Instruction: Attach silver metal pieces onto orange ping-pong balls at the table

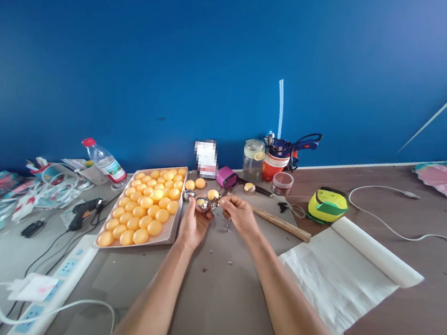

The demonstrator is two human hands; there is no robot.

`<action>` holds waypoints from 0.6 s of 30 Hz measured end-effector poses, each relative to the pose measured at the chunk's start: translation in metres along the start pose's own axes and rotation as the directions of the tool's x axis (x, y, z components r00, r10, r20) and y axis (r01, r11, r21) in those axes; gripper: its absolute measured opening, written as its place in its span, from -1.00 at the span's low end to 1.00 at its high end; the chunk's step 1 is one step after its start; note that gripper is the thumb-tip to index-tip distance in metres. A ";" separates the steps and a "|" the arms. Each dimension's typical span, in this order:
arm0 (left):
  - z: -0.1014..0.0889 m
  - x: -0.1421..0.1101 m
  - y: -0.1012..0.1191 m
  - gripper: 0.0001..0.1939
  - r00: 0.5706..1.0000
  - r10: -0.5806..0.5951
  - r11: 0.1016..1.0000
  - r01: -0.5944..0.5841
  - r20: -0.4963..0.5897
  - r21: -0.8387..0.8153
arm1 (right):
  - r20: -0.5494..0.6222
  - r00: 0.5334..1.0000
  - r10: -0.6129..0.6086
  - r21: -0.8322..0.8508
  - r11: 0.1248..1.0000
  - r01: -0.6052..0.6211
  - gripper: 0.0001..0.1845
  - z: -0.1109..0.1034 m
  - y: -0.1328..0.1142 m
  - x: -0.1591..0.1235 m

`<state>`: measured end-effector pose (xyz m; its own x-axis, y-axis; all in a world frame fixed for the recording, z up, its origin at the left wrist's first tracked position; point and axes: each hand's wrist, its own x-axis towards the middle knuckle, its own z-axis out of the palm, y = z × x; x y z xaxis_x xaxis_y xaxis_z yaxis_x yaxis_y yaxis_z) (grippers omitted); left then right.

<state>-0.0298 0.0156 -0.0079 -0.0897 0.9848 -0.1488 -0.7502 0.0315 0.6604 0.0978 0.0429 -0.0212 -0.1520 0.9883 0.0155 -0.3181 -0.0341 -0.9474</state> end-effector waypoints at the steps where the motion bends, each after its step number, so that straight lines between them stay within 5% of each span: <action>1: -0.001 0.000 0.000 -0.68 1.000 0.005 1.000 -0.005 0.007 0.022 | 0.033 0.999 0.030 0.059 0.998 -0.032 -0.69 0.000 -0.002 -0.001; 6: -0.004 0.001 -0.004 -0.64 0.999 0.024 0.993 -0.028 0.038 0.110 | 0.134 0.985 0.104 0.141 0.982 -0.123 -0.66 0.002 -0.008 -0.006; 18: -0.012 0.002 -0.013 -0.60 0.996 0.052 0.955 -0.072 0.075 0.288 | 0.154 0.986 0.056 -0.002 0.998 -0.057 -0.70 0.006 -0.006 -0.006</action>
<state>-0.0279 0.0149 -0.0254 -0.0796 0.9951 -0.0585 -0.5215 0.0085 0.8532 0.0947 0.0361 -0.0141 -0.3123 0.9499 0.0115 -0.3075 -0.0897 -0.9473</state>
